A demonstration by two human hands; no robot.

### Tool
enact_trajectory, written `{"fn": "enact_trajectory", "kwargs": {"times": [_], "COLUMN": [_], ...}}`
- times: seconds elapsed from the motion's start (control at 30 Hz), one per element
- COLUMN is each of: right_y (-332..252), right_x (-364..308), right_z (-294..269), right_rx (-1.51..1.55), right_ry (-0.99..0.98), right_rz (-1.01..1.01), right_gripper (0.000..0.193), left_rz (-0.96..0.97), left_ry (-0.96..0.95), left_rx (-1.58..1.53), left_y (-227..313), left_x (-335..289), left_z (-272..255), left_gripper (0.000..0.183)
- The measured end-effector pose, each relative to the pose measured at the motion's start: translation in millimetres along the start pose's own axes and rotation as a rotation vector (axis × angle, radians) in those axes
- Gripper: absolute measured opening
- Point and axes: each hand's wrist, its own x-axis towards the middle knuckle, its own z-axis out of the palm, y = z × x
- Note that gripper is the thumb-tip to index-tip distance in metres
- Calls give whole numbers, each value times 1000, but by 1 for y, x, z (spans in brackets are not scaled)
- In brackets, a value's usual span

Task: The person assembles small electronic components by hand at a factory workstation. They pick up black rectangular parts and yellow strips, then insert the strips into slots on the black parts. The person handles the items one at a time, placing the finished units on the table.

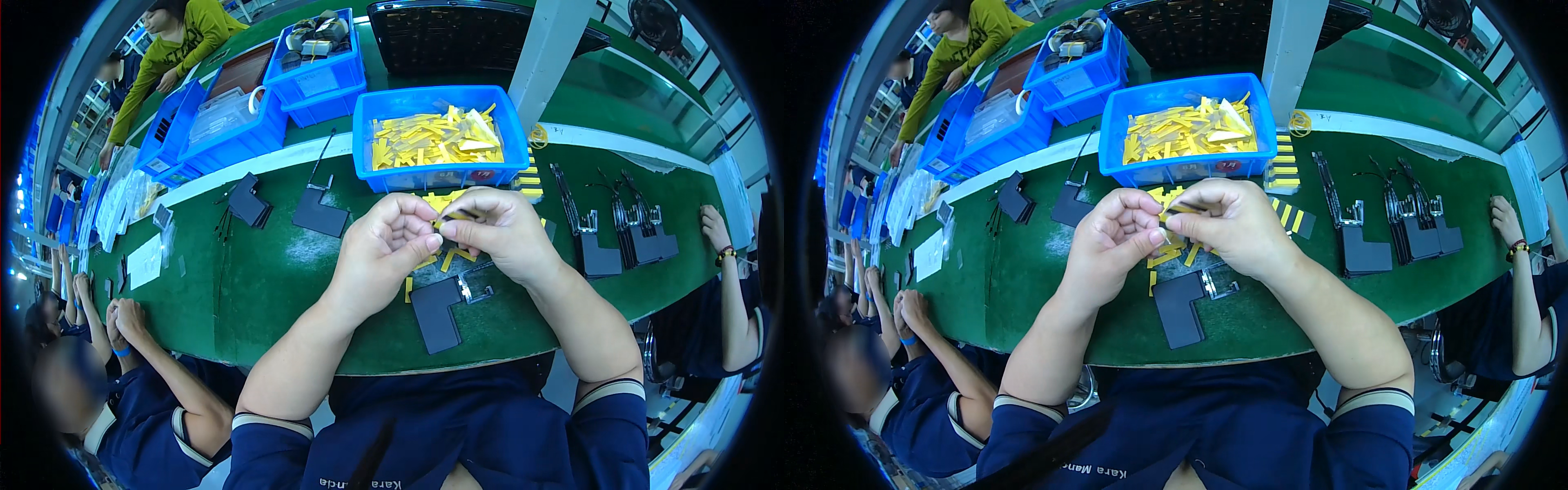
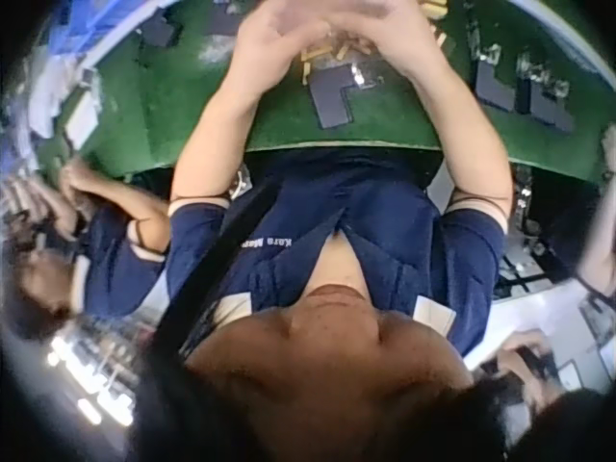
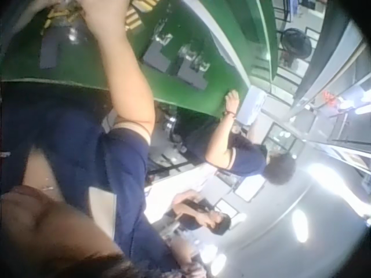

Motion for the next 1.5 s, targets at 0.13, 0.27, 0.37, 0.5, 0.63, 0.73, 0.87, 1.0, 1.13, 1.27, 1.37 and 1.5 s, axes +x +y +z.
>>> {"fn": "enact_trajectory", "kwargs": {"times": [0.13, 0.27, 0.37, 0.5, 0.63, 0.73, 0.87, 1.0, 1.13, 1.27, 1.37, 1.5], "right_y": [-7, -10, -7, -13, -12, -14, -34, -36, -21, -21, -25, -26], "right_x": [-3, -3, -7, -8, -3, -2, -3, -3, 3, 6, 10, 19], "right_z": [-3, -9, -5, -4, -6, -2, 5, 6, -7, -18, -35, -55], "right_rx": [86, 67, -81, -284, -235, -287, -284, -179, -67, -31, -101, -33], "right_ry": [133, 177, 190, 218, 224, 224, 211, 195, 196, 274, 382, 542], "right_rz": [-150, -97, -197, -272, -289, -331, -243, -207, -84, -86, -144, -254], "right_gripper": [13, 17, 18, 16, 16, 17, 20, 23, 24, 26, 25, 21], "left_rz": [-105, -86, 191, 359, 148, 156, 139, 172, 145, 146, 159, 133], "left_ry": [-46, -16, 60, -191, -518, -518, -518, -498, -518, -507, -506, -519], "left_rx": [22, 905, 1318, 1240, 1491, 1473, 1457, 1439, 1443, 1438, 1436, 1440], "left_y": [0, 0, -5, 9, 22, 20, 17, 16, 20, 19, 19, 21], "left_x": [7, 10, 7, -16, -34, -33, -32, -34, -32, -34, -33, -33], "left_z": [-15, -20, -13, 6, 31, 27, 24, 23, 25, 25, 24, 26], "left_gripper": [13, 20, 27, 49, 87, 84, 82, 80, 80, 80, 80, 79]}}
